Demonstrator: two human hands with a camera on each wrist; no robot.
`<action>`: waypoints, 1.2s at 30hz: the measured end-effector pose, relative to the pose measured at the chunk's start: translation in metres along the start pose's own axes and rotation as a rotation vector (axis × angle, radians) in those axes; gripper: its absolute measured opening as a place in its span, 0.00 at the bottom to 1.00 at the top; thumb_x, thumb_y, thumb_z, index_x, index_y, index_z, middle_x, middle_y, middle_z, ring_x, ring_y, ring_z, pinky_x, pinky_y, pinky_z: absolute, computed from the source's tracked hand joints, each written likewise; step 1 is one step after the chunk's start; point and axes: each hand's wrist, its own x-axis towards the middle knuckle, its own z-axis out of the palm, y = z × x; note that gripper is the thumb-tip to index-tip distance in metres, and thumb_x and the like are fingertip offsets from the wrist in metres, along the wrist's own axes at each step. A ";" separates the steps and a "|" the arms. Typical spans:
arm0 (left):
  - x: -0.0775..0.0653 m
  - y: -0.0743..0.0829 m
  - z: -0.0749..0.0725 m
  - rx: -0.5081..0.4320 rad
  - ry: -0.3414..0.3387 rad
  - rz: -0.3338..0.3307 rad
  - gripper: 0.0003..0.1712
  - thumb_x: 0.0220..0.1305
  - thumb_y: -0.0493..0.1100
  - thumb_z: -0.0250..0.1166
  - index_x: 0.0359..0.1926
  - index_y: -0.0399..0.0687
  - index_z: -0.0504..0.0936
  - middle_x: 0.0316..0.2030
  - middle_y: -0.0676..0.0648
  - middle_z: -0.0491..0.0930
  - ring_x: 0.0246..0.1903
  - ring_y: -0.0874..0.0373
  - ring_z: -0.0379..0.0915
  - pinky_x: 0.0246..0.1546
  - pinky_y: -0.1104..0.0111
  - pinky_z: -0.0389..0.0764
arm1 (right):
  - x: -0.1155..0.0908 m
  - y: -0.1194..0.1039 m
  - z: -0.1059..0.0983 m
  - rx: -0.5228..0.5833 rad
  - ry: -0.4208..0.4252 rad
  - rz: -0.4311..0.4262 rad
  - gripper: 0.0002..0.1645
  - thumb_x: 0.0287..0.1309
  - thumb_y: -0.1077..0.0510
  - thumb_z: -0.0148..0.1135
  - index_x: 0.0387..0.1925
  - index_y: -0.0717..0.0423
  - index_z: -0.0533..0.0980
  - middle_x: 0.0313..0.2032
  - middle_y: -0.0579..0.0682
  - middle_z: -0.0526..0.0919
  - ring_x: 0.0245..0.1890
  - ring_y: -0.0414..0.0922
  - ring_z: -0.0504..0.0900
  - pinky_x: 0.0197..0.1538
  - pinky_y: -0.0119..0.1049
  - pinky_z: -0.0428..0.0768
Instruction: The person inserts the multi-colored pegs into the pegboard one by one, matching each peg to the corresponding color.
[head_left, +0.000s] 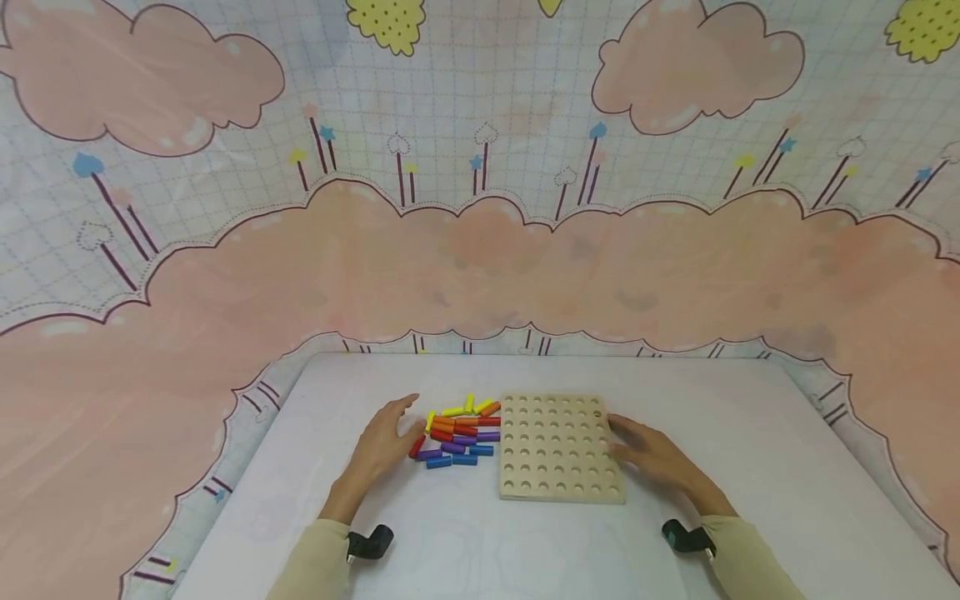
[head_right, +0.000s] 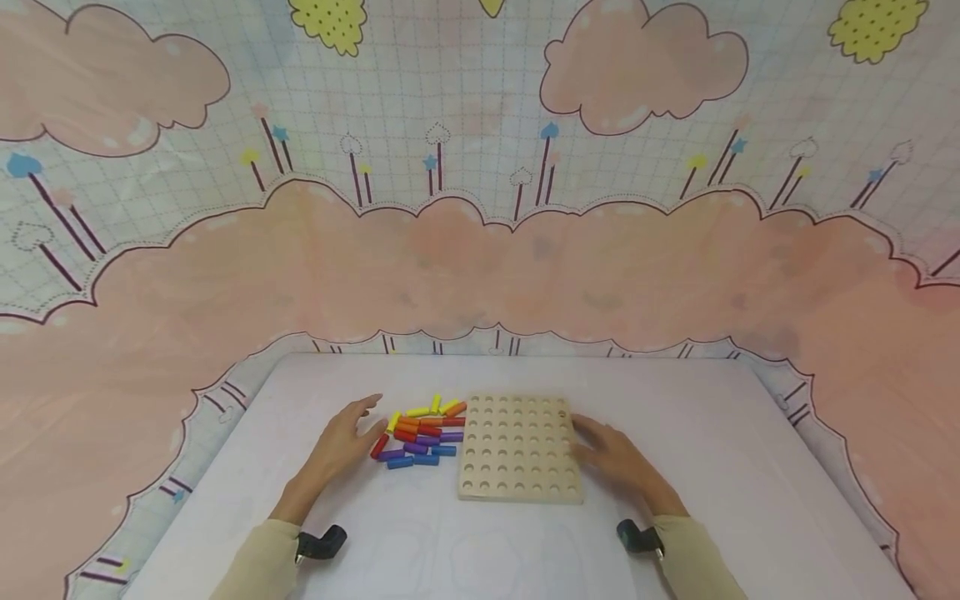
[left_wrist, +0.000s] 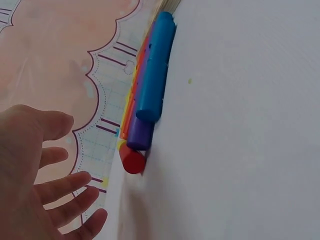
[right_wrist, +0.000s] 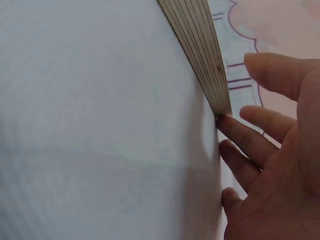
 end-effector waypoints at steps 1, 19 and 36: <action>0.000 -0.001 0.000 -0.005 0.000 -0.008 0.33 0.67 0.51 0.61 0.70 0.51 0.67 0.65 0.39 0.72 0.64 0.41 0.68 0.63 0.42 0.69 | 0.000 0.001 0.000 0.010 -0.003 0.003 0.39 0.66 0.42 0.58 0.72 0.53 0.62 0.72 0.59 0.63 0.74 0.64 0.54 0.72 0.66 0.53; 0.000 -0.014 0.006 -0.057 -0.061 -0.093 0.16 0.59 0.46 0.71 0.45 0.42 0.84 0.29 0.50 0.79 0.30 0.58 0.71 0.34 0.70 0.75 | -0.001 0.004 -0.002 0.049 -0.023 0.004 0.34 0.64 0.49 0.61 0.69 0.50 0.67 0.73 0.62 0.60 0.74 0.67 0.51 0.71 0.67 0.51; -0.005 -0.013 0.002 -0.057 -0.086 -0.085 0.13 0.63 0.40 0.66 0.47 0.39 0.85 0.33 0.48 0.82 0.33 0.57 0.72 0.39 0.65 0.81 | 0.000 0.003 0.000 0.053 -0.020 0.004 0.34 0.63 0.50 0.62 0.69 0.51 0.67 0.73 0.63 0.61 0.74 0.67 0.51 0.71 0.67 0.51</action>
